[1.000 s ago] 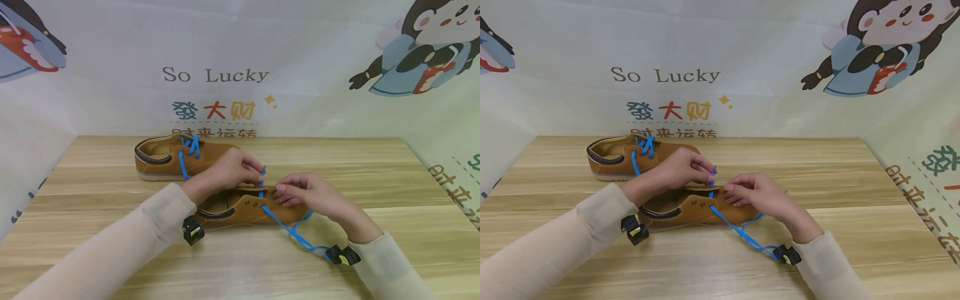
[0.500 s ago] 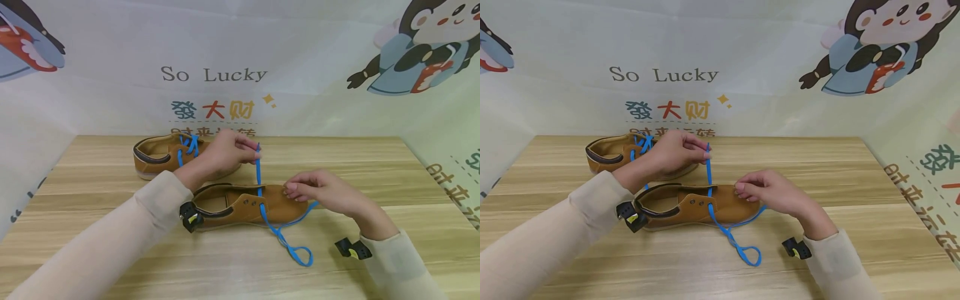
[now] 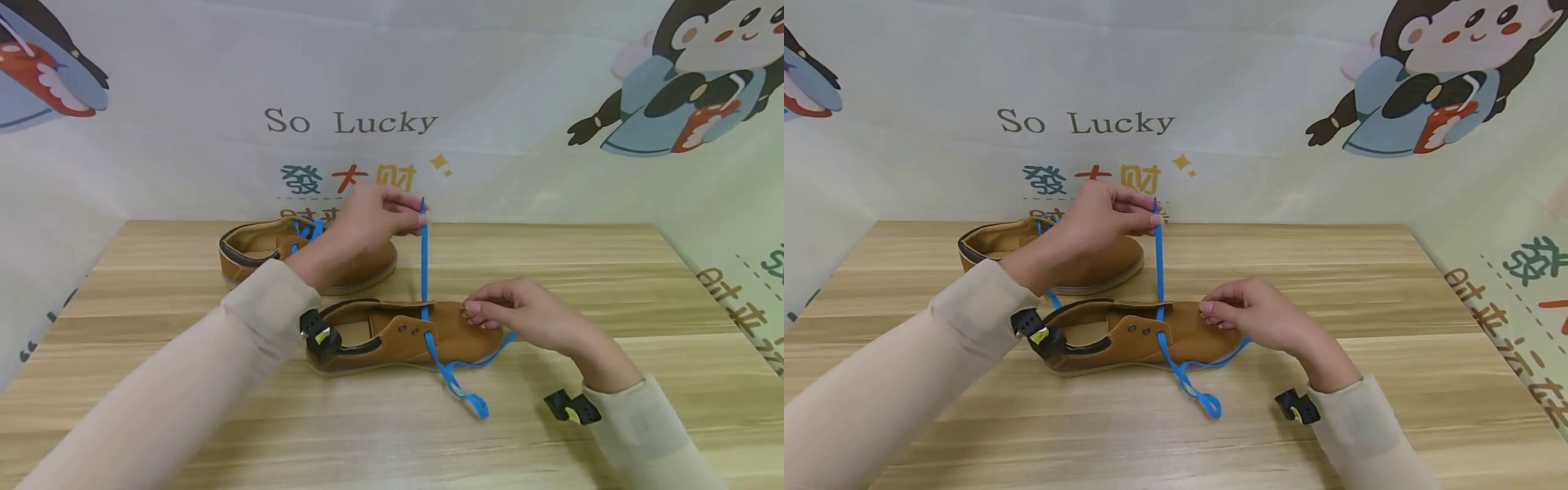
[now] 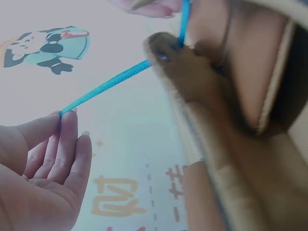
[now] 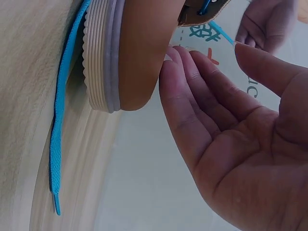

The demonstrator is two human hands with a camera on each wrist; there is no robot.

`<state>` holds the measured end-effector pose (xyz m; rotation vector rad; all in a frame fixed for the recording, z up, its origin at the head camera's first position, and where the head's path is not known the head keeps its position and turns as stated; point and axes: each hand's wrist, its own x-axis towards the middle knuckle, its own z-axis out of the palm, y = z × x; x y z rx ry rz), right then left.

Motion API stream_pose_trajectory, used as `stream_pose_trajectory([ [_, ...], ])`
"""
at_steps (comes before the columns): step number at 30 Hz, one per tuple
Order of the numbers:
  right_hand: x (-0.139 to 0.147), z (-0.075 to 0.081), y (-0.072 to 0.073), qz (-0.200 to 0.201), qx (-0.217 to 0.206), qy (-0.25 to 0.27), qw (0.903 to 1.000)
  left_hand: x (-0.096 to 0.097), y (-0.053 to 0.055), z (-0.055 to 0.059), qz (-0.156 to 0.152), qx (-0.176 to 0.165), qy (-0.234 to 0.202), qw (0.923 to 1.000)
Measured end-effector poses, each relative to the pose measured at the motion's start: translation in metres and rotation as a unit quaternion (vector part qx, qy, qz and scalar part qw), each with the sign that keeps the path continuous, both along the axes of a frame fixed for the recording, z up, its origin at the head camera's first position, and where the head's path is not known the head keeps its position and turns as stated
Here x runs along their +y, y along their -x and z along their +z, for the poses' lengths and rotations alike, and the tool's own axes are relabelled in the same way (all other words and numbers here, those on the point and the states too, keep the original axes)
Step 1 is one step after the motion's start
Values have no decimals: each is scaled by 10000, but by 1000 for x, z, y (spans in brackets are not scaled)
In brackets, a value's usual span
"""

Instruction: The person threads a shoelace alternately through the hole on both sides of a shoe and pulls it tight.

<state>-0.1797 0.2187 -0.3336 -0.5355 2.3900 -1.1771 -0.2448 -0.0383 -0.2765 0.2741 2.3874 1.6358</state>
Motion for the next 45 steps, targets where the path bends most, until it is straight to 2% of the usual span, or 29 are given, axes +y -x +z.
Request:
stream_pose_trajectory([
  [5,-1,-1,0,3,96,-94,9999,2,6,11,200,194,-115,9995],
  [11,-3,-1,-1,-7,213,-208,9996,2,9,19,372,369,-241,9983],
  [17,-5,-1,-1,-36,329,-336,9989,0,12,29,689,613,-373,9950],
  [23,-6,-2,-1,-77,330,-337,9989,-6,14,36,802,908,-684,9903],
  [29,-5,-2,-1,-68,325,-321,9989,-14,15,50,1049,999,-883,9855],
  [35,-5,-2,-1,-105,332,-355,9988,-22,16,64,1165,1077,-1459,9765],
  [37,-5,-2,-1,-125,339,-365,9987,-24,15,65,1149,1094,-1532,9754],
  [39,-4,-2,-1,-136,338,-369,9987,-26,14,63,1031,1117,-1463,9775],
  [45,-4,-3,-1,-122,342,-360,9987,-30,1,48,602,1271,-950,9855],
])
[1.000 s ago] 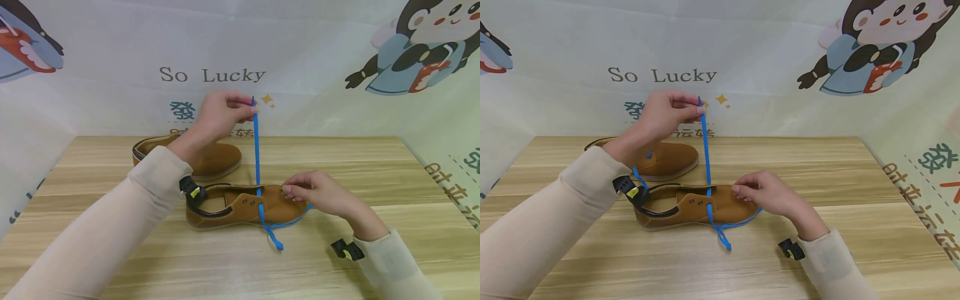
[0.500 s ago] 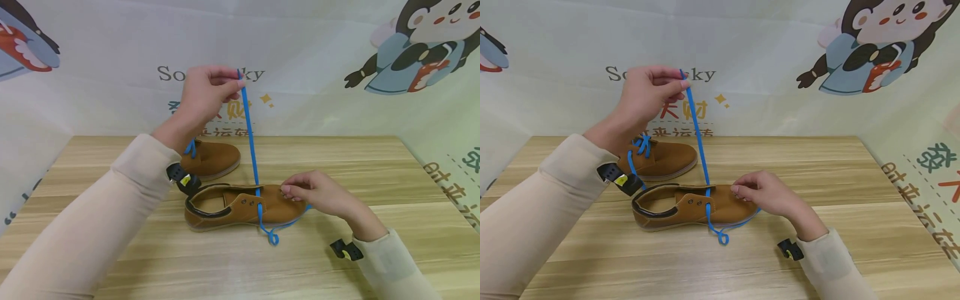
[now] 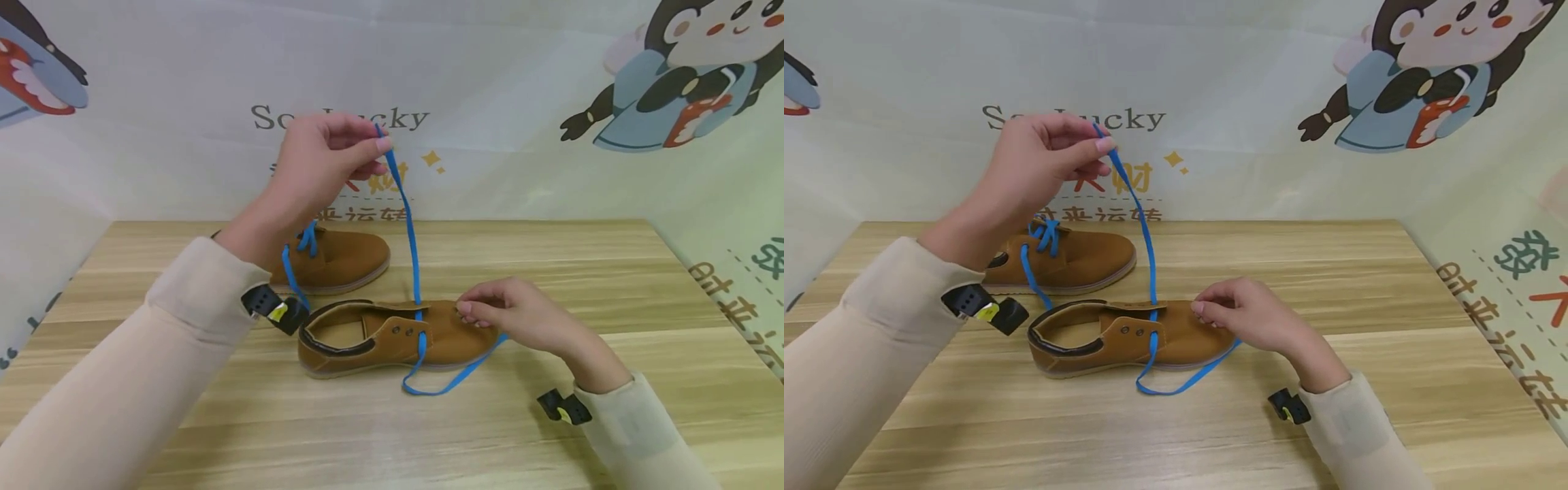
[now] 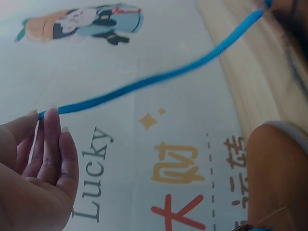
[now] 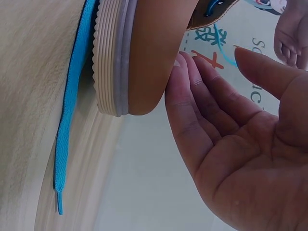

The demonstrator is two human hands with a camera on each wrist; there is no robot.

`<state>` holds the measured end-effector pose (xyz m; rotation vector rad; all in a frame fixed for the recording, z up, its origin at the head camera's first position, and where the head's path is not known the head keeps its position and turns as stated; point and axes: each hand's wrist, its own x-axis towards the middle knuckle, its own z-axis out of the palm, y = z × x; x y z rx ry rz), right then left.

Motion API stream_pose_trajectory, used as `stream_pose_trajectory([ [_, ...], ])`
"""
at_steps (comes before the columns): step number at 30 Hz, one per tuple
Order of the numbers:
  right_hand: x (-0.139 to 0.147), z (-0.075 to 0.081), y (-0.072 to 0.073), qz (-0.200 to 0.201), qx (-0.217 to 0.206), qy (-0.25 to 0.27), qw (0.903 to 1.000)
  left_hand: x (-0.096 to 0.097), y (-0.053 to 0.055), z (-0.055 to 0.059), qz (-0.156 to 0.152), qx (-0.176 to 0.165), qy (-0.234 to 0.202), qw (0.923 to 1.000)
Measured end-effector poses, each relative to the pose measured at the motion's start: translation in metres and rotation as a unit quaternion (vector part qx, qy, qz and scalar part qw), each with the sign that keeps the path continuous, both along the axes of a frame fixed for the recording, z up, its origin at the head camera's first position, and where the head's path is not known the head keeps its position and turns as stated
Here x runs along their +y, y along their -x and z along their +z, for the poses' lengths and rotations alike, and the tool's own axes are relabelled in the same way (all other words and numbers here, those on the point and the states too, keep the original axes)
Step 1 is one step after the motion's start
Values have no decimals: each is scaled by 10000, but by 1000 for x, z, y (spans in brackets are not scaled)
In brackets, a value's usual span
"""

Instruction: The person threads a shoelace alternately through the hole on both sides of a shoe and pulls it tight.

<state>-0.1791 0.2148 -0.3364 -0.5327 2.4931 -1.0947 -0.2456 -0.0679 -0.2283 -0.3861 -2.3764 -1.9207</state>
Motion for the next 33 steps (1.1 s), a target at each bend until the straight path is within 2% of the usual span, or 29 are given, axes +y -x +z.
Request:
stream_pose_trajectory([
  [5,0,0,1,1,40,-23,10000,0,-13,-14,-110,258,283,9992],
  [13,-1,0,0,-78,51,-24,10000,8,-32,-35,-567,224,18,9981],
  [16,-1,1,-1,-140,63,92,9998,11,-40,-42,-695,255,171,9971],
  [21,-8,3,-7,-344,-59,654,9972,18,-57,-54,-794,440,849,9922],
  [23,-14,6,-11,-443,-151,1014,9937,21,-64,-59,-869,514,1075,9891],
  [26,-22,11,-19,-517,-324,1572,9857,25,-74,-66,-936,798,1348,9832],
  [30,-31,14,-27,-452,-588,2102,9748,29,-84,-72,-1013,1107,1386,9789],
  [33,-34,13,-29,-424,-848,2331,9678,30,-89,-75,-1026,1149,1327,9791],
])
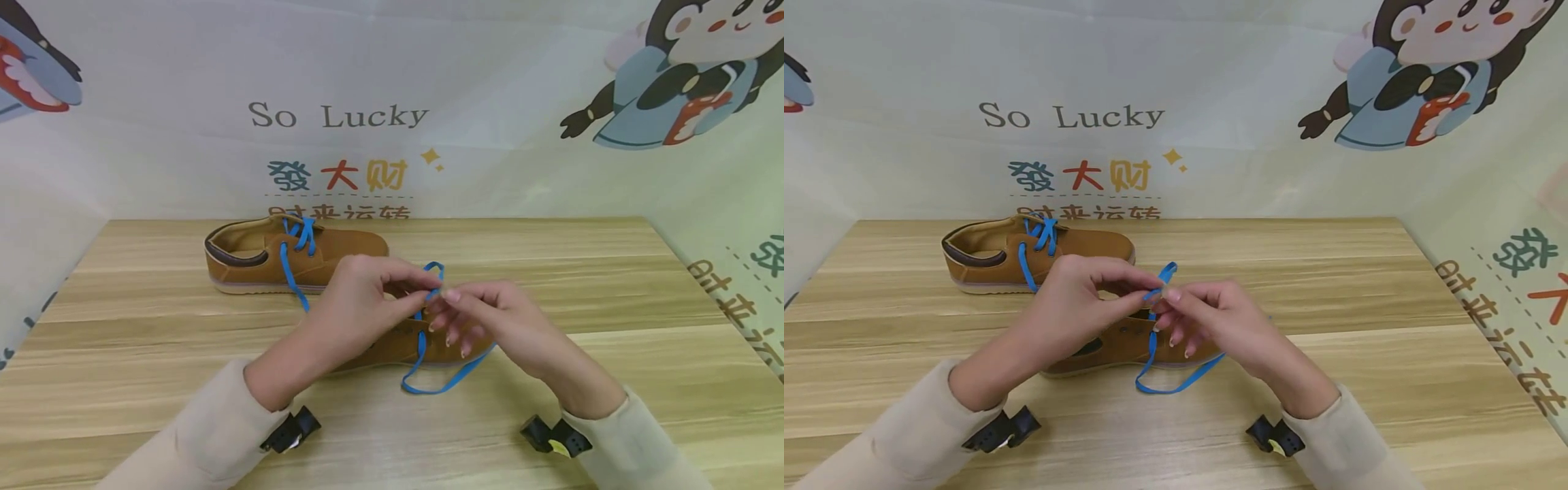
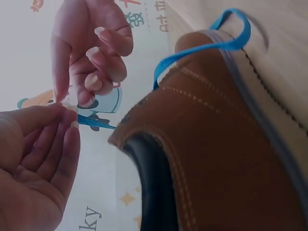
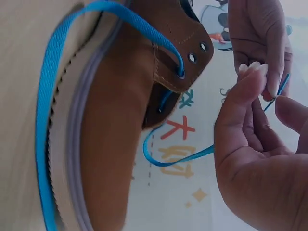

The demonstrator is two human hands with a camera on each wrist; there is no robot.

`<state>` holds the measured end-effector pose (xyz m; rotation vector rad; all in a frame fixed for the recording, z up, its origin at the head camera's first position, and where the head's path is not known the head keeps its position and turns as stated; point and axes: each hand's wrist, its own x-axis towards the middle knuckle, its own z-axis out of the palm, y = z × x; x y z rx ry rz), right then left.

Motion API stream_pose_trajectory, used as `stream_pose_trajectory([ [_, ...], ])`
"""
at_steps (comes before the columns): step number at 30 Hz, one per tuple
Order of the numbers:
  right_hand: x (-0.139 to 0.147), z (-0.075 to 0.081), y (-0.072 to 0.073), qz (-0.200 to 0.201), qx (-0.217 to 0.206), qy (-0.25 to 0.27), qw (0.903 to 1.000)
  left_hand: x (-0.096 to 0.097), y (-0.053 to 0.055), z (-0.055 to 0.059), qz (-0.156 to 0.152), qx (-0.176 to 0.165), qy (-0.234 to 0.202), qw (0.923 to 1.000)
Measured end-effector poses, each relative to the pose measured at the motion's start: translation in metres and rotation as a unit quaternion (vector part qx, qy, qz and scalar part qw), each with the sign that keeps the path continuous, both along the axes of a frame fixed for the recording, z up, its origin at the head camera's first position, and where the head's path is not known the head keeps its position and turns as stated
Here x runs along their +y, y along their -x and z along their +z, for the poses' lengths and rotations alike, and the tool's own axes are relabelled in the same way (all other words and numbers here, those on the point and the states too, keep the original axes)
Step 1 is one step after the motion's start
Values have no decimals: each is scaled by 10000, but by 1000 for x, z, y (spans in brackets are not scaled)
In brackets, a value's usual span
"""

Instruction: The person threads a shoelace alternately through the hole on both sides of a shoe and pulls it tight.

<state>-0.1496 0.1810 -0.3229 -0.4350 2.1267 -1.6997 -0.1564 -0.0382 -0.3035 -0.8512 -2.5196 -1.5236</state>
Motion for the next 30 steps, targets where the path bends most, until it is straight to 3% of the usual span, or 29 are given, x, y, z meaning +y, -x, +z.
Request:
stream_pose_trajectory([
  [9,-4,-4,-3,237,-647,735,9949,-2,-9,-15,198,-248,-36,9995],
  [16,-8,-8,-5,-34,-642,636,9959,0,-15,-22,162,-206,-111,9996],
  [22,-10,-15,-4,-165,-675,979,9928,-3,-19,-24,137,-561,-130,9982],
  [30,-16,-17,-6,-452,-743,1159,9894,-5,-22,-27,-50,-295,-22,9996],
])
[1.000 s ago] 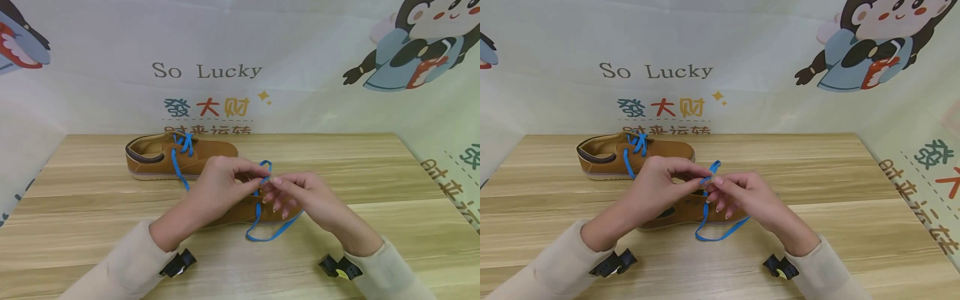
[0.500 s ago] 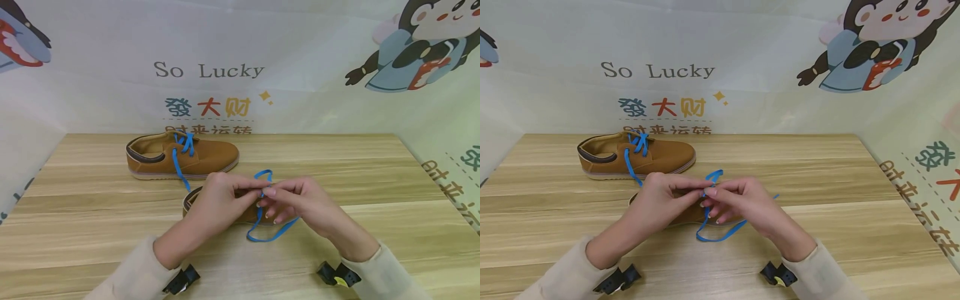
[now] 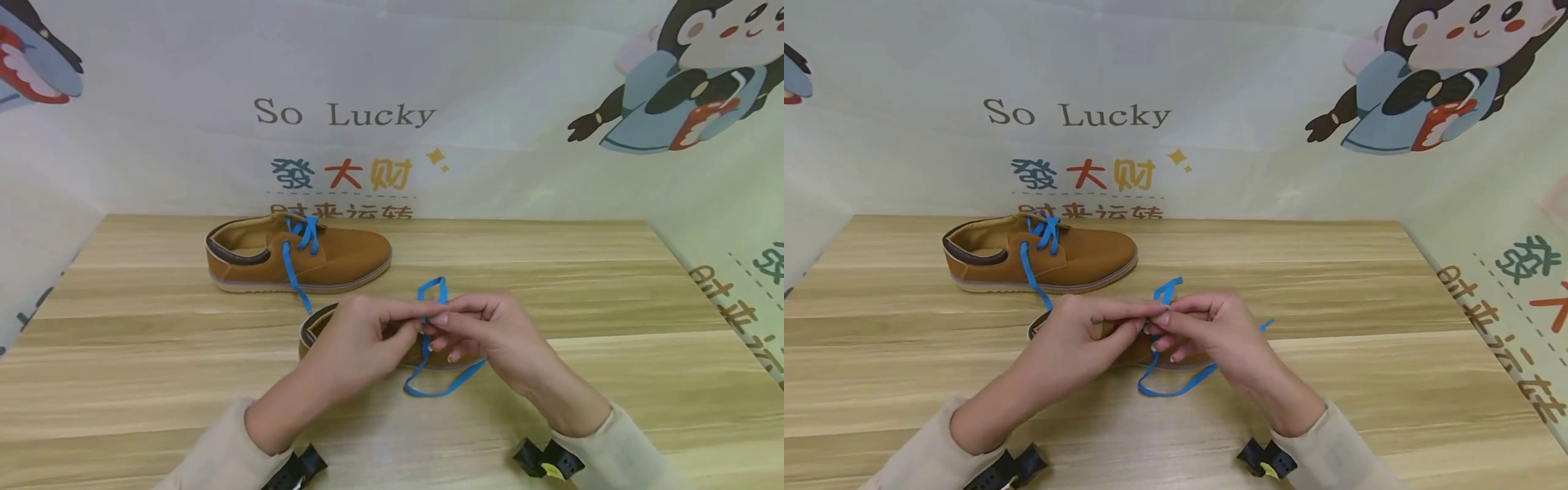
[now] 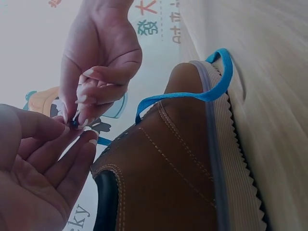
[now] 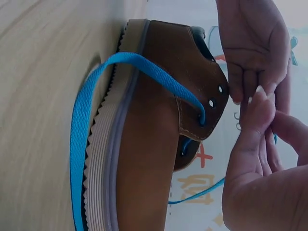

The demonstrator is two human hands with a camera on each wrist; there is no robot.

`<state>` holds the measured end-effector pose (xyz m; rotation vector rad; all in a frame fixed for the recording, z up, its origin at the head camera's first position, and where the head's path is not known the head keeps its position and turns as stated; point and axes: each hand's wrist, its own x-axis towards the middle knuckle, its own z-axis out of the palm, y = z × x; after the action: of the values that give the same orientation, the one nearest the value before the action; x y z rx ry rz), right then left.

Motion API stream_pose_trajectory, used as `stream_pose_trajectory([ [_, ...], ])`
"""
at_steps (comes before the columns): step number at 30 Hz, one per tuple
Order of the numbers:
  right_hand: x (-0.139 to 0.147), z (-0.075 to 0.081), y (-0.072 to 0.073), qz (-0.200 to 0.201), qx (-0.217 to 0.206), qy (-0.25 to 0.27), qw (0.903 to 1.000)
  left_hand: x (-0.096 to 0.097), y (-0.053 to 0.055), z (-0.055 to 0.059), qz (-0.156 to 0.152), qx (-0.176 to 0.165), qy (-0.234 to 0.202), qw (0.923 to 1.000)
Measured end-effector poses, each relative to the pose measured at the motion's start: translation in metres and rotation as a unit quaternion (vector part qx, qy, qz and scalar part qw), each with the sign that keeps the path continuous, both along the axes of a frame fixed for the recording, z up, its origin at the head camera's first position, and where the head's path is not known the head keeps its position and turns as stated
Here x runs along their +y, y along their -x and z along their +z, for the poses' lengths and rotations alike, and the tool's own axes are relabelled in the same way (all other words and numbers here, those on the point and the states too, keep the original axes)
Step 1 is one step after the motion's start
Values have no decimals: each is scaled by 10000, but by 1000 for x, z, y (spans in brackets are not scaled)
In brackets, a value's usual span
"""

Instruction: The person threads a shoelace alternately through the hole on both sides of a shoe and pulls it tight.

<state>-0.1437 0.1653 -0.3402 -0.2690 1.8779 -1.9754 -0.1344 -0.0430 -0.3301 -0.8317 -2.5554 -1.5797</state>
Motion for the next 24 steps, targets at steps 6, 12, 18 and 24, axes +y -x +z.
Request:
stream_pose_trajectory([
  [6,-4,-3,-2,-437,67,-92,9990,-2,-1,0,26,438,157,9989],
  [12,-6,-3,-4,-556,290,-353,9974,-10,4,3,851,1127,1014,9848],
  [18,-4,-4,-3,-511,331,-383,9974,-8,6,2,757,811,1945,9746],
  [24,-5,-7,-4,-372,284,-356,9983,-8,5,0,939,901,1827,9745],
])
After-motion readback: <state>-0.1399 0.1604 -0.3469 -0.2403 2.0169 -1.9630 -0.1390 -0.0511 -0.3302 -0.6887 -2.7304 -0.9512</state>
